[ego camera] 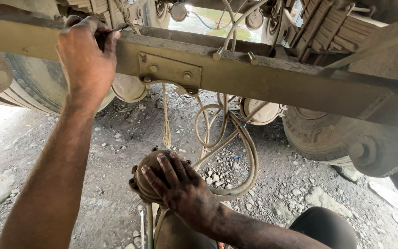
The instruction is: The person kneels under a vehicle and removes a rubber seal from a brake chamber, cleans the interior with a rag, and reassembles the chamber by inserting a spring and securing the cover.
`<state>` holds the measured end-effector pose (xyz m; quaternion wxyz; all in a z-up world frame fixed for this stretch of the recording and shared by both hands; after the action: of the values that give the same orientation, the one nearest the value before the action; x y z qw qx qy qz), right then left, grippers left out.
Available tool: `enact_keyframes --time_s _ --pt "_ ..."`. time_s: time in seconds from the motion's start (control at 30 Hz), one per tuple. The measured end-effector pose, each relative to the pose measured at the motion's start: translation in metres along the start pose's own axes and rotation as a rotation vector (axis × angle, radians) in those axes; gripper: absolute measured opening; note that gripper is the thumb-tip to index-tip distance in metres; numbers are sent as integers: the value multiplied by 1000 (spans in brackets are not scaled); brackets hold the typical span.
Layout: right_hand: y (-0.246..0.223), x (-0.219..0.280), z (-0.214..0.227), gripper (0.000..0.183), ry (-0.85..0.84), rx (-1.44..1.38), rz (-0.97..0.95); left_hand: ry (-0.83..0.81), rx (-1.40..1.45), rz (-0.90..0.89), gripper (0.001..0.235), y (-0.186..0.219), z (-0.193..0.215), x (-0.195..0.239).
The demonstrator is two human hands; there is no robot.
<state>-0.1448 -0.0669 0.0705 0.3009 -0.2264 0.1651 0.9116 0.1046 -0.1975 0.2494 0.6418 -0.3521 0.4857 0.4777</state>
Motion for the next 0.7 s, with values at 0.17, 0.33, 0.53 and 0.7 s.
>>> enact_keyframes --time_s 0.17,0.33,0.53,0.7 --pt "0 -3 5 64 11 -58 1 76 64 -9 5 11 19 -9" --pt "2 -3 10 70 11 -35 9 38 315 198 6 29 56 9" --pt "10 1 13 76 52 -76 31 -241 601 411 6 78 95 106" --pt "12 -3 8 62 122 33 60 -276 494 418 14 108 131 164"
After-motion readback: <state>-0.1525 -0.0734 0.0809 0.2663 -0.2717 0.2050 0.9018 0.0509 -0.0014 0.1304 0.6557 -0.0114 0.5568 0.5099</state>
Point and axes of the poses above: each hand's wrist, its own x-axis away from the middle knuckle, its own z-axis out of the back of the hand, y = z × x, the point moved 4 cm from there along -x, towards the middle knuckle, and after that the axes turned 8 degrees about -z, right-handed, at the moved point
